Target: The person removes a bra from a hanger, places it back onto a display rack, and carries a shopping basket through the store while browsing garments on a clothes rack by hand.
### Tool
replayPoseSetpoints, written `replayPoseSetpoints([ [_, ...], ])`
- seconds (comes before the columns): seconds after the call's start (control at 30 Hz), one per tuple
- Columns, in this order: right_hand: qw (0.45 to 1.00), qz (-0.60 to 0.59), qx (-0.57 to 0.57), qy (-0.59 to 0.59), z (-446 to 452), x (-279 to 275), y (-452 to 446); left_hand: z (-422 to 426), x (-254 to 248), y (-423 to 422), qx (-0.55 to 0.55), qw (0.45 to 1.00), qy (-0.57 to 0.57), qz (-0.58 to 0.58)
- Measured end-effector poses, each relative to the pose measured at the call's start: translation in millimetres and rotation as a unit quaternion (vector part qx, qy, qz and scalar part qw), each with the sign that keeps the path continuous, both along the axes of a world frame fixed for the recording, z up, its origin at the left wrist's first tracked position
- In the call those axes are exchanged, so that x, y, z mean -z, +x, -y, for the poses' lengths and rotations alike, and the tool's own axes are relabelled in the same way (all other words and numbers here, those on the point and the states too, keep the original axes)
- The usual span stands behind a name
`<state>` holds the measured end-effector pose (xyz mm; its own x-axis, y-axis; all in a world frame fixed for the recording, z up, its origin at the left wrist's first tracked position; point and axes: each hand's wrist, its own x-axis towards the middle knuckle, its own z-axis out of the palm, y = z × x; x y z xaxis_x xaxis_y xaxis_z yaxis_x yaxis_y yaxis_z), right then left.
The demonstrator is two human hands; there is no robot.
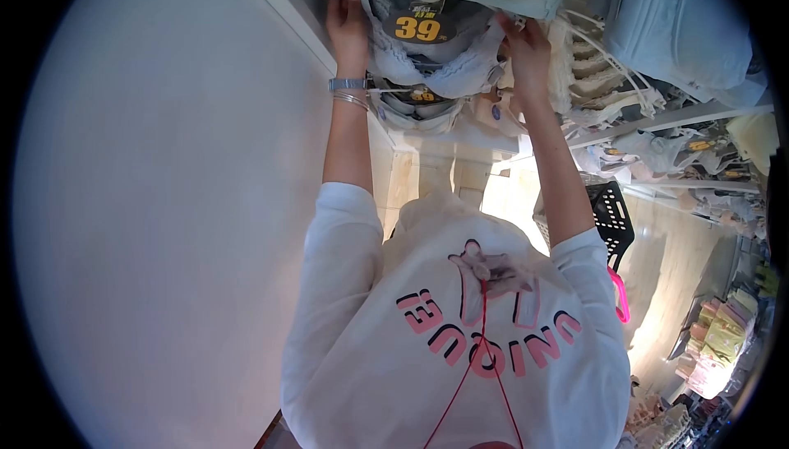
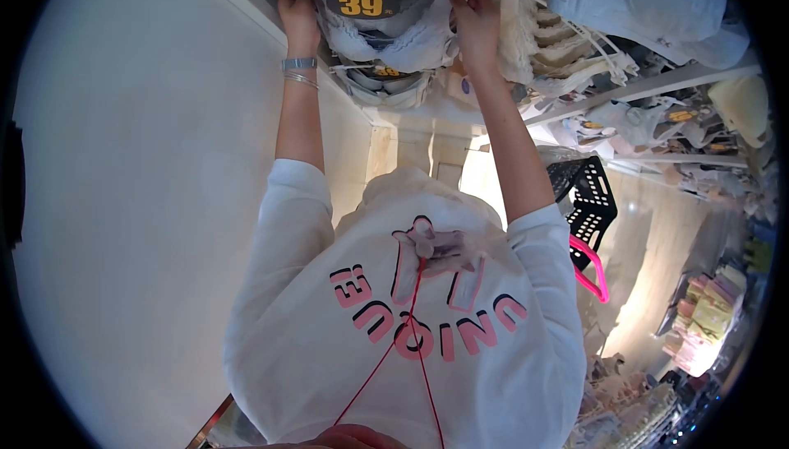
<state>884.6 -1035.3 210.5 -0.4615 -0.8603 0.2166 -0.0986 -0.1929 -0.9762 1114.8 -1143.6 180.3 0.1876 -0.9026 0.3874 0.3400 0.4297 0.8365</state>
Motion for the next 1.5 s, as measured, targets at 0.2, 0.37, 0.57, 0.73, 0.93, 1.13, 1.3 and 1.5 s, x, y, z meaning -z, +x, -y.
replayPoseSetpoints([
  [0.2, 0.999, -0.023, 0.005, -0.033, -19, 17, 3, -47, 19, -7, -0.047, 0.992, 0.03, 0.112],
  [0.37, 0.999, 0.01, -0.032, -0.036, -104, -5, 15, -166, 62, -31, -0.287, 0.906, 0.028, 0.311],
  [0.57, 0.867, -0.333, 0.045, -0.369, -246, -129, -46, -244, 134, -39, -0.048, 0.911, 0.148, 0.381],
  [0.73, 0.771, -0.005, -0.188, -0.609, -282, -203, -40, -258, 144, -51, 0.02, 0.905, 0.179, 0.387],
  [0.93, 0.766, 0.015, -0.083, -0.637, -324, -214, -60, -293, 133, -96, 0.099, 0.878, 0.132, 0.45],
  [1.13, 0.743, -0.062, 0.051, -0.665, -393, -218, -118, -344, 145, -169, 0.231, 0.833, 0.035, 0.501],
  [1.3, 0.774, -0.2, 0.163, -0.578, -468, -222, -158, -383, 145, -245, 0.348, 0.768, -0.002, 0.538],
  [1.5, 0.699, -0.367, 0.332, -0.516, -547, -228, -167, -440, 134, -346, 0.487, 0.72, -0.1, 0.485],
])
